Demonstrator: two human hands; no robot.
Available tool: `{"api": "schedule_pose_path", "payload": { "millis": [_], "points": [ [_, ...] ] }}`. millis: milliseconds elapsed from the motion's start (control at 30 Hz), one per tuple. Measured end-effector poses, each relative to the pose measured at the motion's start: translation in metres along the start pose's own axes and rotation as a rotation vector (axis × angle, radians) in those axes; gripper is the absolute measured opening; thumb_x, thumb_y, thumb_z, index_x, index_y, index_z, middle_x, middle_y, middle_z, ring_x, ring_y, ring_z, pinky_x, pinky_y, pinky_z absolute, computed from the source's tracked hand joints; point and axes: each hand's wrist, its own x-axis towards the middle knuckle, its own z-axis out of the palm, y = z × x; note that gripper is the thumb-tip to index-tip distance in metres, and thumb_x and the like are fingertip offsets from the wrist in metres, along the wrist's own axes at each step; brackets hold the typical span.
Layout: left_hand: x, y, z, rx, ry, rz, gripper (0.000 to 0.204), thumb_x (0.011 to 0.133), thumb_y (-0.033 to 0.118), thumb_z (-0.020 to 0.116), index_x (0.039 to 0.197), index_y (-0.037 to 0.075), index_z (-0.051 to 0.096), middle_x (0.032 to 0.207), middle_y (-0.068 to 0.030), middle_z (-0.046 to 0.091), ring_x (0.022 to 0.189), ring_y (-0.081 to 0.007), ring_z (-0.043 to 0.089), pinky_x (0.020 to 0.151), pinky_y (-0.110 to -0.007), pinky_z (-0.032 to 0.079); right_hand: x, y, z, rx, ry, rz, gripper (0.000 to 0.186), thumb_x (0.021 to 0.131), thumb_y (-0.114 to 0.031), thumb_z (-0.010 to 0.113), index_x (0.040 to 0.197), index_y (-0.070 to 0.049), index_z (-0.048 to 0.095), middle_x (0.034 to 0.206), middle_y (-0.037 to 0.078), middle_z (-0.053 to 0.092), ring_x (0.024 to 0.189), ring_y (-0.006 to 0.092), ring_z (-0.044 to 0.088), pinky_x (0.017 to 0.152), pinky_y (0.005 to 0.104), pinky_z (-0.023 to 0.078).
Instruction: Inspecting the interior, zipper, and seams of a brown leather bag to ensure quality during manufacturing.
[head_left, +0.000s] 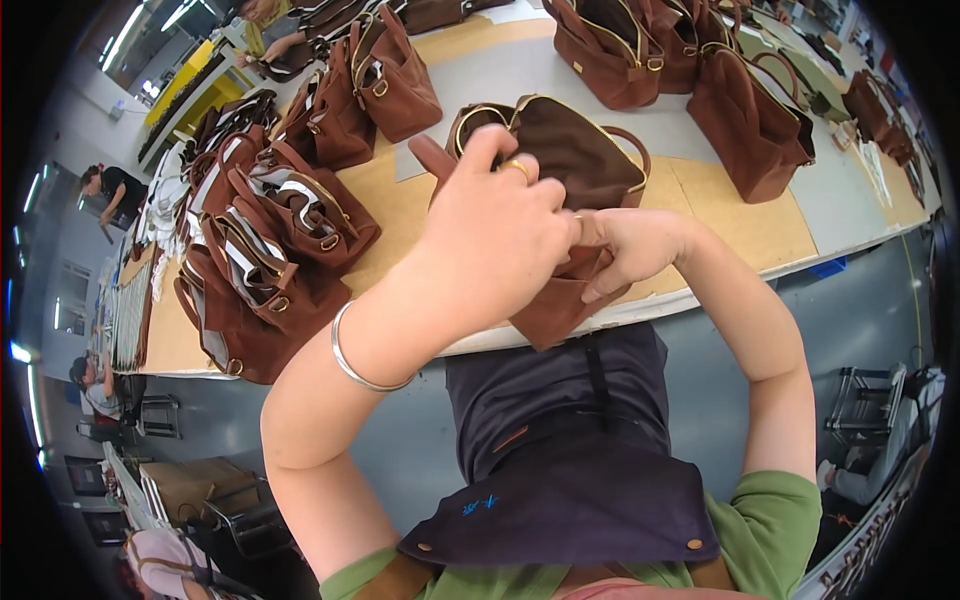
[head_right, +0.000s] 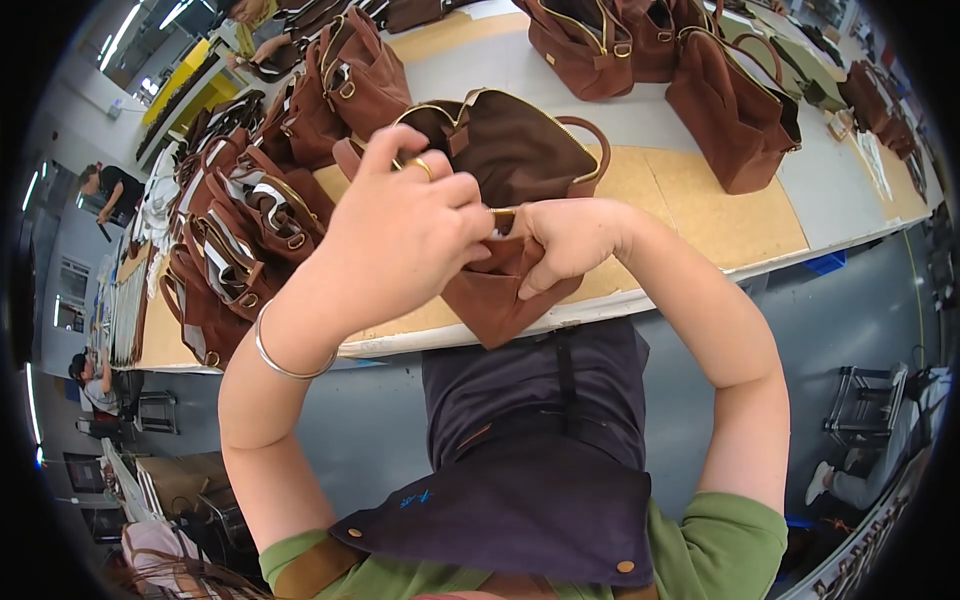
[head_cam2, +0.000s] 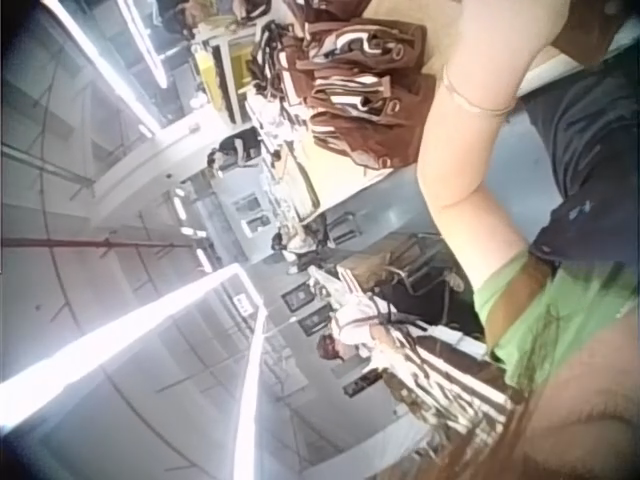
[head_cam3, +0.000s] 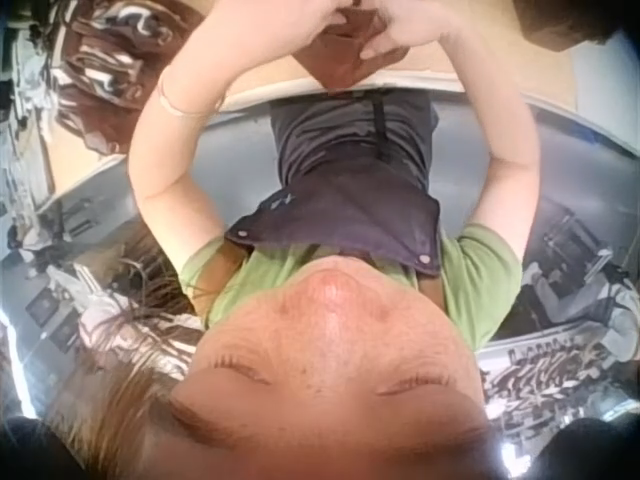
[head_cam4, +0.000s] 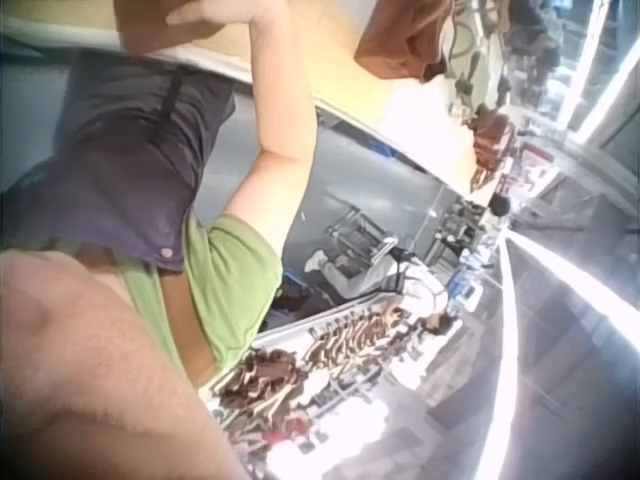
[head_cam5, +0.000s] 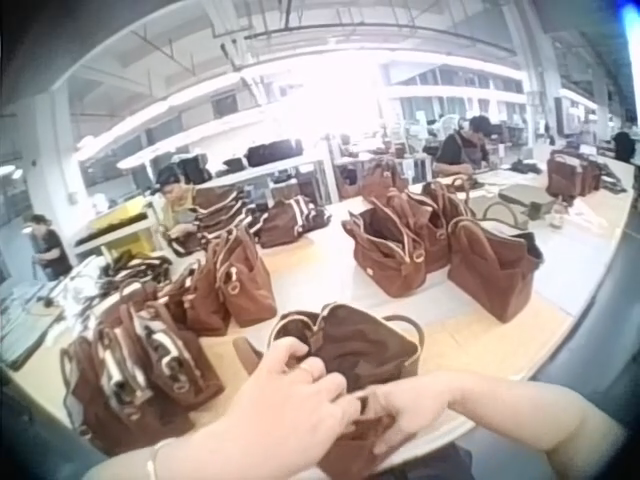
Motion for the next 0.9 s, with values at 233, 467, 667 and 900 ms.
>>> {"api": "schedule_pose_path", "payload": {
  "millis": [233, 467, 667, 900],
  "points": [
    [-0.009, -0.015, -0.015, -0.292, -0.19, -0.034, 0.012, 0.074, 0.024, 0.078, 0.077, 0.014, 0.074, 0.083, 0.0002, 0.062, 0.089, -0.0184, 0.061, 0.098, -0.04, 0.035, 0.004, -0.01, -0.003, -0.235, -0.082, -0.051, 0.022, 0.073, -0.026, 0.082, 0.076, -0.006, 0.072, 0.094, 0.01, 0.067, 0.091, 0.0286, 0.063, 0.08, 0.0403, 0.048],
    [-0.026, -0.01, -0.008, -0.281, -0.101, -0.125, 0.008, 0.075, 0.021, 0.077, 0.075, 0.015, 0.073, 0.081, 0.0003, 0.056, 0.083, -0.0201, 0.058, 0.091, -0.041, 0.036, -0.003, -0.03, -0.009, -0.73, 0.073, -0.209, 0.012, 0.067, -0.026, 0.08, 0.074, -0.016, 0.076, 0.091, 0.005, 0.065, 0.093, 0.0251, 0.058, 0.09, 0.0421, 0.036],
    [-0.051, 0.005, -0.003, -0.313, -0.148, -0.138, 0.006, 0.081, 0.019, 0.072, 0.077, 0.014, 0.072, 0.083, -0.0007, 0.058, 0.084, -0.0192, 0.062, 0.096, -0.041, 0.037, 0.012, -0.051, -0.009, -0.381, -0.318, -0.033, 0.02, 0.077, -0.03, 0.073, 0.084, -0.012, 0.076, 0.076, 0.007, 0.068, 0.076, 0.0231, 0.064, 0.081, 0.0408, 0.044],
    [-0.056, -0.006, -0.021, -0.53, -0.248, -0.313, 0.013, 0.081, 0.017, 0.075, 0.092, 0.013, 0.069, 0.088, -0.0033, 0.058, 0.085, -0.0209, 0.058, 0.091, -0.037, 0.033, 0.012, -0.02, -0.018, 0.271, -0.086, -0.141, 0.031, 0.083, -0.011, 0.07, 0.11, -0.005, 0.058, 0.09, 0.005, 0.065, 0.081, 0.0155, 0.062, 0.068, 0.0317, 0.049]
  ]
}}
